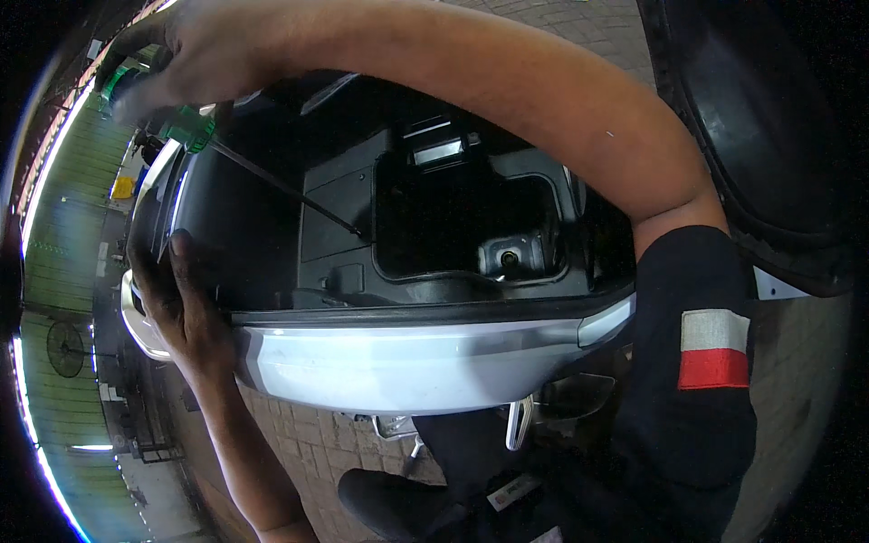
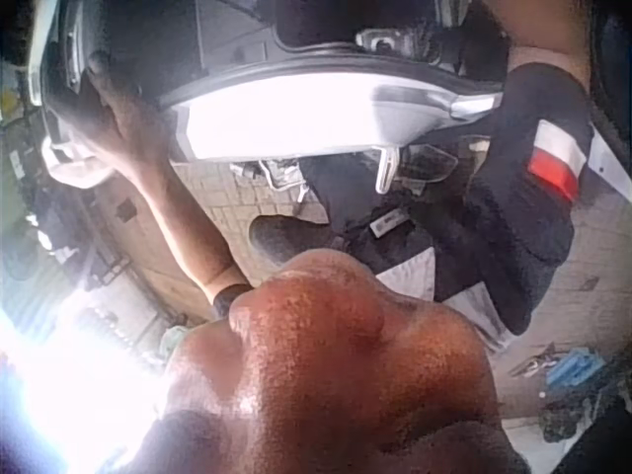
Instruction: The person uses a screwdriver to remove screws from the inner compartment of a white scooter, holding the removed screws in their hand. They then place a plastic cover plate back into the compartment and use the screwdriver to secure it with the screws.
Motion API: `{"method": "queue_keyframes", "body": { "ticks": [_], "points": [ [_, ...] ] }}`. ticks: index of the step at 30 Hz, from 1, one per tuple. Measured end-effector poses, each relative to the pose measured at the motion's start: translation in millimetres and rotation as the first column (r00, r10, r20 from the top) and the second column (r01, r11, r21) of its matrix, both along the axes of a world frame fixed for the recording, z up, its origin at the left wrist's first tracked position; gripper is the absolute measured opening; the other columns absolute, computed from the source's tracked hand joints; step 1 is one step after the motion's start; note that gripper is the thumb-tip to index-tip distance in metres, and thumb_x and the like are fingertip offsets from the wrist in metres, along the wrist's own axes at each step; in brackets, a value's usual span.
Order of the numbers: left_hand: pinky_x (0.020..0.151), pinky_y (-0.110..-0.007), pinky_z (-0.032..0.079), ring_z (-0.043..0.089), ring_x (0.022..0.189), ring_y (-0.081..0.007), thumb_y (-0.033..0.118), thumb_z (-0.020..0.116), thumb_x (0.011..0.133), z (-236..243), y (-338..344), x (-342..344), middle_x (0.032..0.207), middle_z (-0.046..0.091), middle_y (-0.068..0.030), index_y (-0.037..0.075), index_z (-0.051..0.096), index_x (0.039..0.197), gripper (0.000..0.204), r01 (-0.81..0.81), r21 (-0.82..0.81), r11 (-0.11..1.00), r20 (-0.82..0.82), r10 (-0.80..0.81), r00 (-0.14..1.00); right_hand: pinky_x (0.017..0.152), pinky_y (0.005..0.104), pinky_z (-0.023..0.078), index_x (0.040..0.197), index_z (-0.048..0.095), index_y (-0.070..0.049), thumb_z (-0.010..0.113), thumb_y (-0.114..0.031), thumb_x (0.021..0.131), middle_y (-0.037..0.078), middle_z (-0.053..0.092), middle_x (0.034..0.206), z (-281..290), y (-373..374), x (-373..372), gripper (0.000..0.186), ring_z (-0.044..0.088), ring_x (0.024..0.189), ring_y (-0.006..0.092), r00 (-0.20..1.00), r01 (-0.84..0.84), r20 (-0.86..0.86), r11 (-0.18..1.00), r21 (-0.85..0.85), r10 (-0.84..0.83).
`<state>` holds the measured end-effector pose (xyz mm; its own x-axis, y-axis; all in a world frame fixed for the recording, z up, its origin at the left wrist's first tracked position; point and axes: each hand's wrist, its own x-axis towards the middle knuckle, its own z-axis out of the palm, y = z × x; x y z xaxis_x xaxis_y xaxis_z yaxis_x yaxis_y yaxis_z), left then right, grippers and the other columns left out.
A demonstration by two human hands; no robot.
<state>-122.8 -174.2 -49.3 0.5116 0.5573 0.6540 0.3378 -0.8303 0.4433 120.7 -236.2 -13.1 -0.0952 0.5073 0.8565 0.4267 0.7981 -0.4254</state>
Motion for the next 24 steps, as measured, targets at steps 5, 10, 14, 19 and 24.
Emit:
{"method": "queue_keyframes", "body": {
  "ticks": [5, 10, 14, 19, 24],
  "points": [
    [0.072, -0.031, 0.055, 0.068, 0.082, -0.0162, 0.030, 0.055, 0.106, -2.6, 1.2, 1.3, 0.105, 0.069, -0.0184, 0.006, 0.041, 0.150, 0.053, 0.036, 0.021, 0.999, 0.000, -0.036, 0.999, 0.086, 0.0340, 0.056, 0.145, 0.042, -0.006, 0.061, -0.019, 0.102, 0.017, 0.066, 0.108, -0.9, -10.5, -13.8, 0.049, 0.065, 0.093, 0.0185, 0.994, -0.086, -0.062, 0.996, -0.021, 0.085],
    [0.071, -0.030, 0.054, 0.067, 0.079, -0.0145, 0.029, 0.054, 0.106, -0.8, 0.4, 1.9, 0.097, 0.072, -0.0153, 0.007, 0.042, 0.149, 0.050, 0.046, 0.056, 0.997, -0.002, -0.046, 0.999, 0.077, 0.0318, 0.054, 0.122, 0.054, -0.003, 0.072, -0.024, 0.093, 0.012, 0.066, 0.097, 2.4, 13.9, -5.1, 0.040, 0.062, 0.085, 0.0166, 0.995, -0.094, -0.001, 0.981, 0.167, 0.096],
    [0.067, -0.029, 0.053, 0.069, 0.079, -0.0145, 0.025, 0.055, 0.105, 6.1, -6.1, 5.3, 0.089, 0.073, -0.0139, 0.010, 0.044, 0.148, 0.048, 0.068, -0.075, 0.995, 0.028, -0.066, 0.997, 0.065, 0.0286, 0.051, 0.094, 0.064, -0.005, 0.086, -0.031, 0.080, 0.005, 0.063, 0.085, 21.1, 39.4, 3.8, 0.037, 0.059, 0.074, 0.0124, 0.985, 0.136, 0.040, 0.903, 0.408, -0.167],
    [0.086, -0.040, 0.046, 0.071, 0.077, -0.0262, 0.030, 0.058, 0.101, 2.1, 5.6, 0.5, 0.085, 0.073, -0.0099, 0.014, 0.048, 0.144, 0.048, -0.030, 0.122, 0.992, -0.088, 0.041, 0.995, 0.065, 0.0287, 0.054, 0.101, 0.068, -0.005, 0.081, -0.026, 0.087, 0.002, 0.065, 0.080, 35.1, 14.4, -20.7, 0.028, 0.062, 0.071, 0.0119, 0.893, -0.423, -0.225, 0.897, -0.126, 0.389],
    [0.086, -0.042, 0.043, 0.069, 0.078, -0.0313, 0.033, 0.056, 0.101, 9.1, 1.4, -6.1, 0.082, 0.073, -0.0108, 0.010, 0.046, 0.144, 0.049, -0.058, 0.212, 0.976, -0.187, 0.099, 0.977, 0.072, 0.0266, 0.056, 0.122, 0.066, 0.001, 0.079, -0.015, 0.089, 0.007, 0.074, 0.088, 27.6, 21.9, -26.9, 0.039, 0.068, 0.081, 0.0110, 0.963, 0.152, -0.228, 0.988, 0.038, -0.140]
  ]
}}
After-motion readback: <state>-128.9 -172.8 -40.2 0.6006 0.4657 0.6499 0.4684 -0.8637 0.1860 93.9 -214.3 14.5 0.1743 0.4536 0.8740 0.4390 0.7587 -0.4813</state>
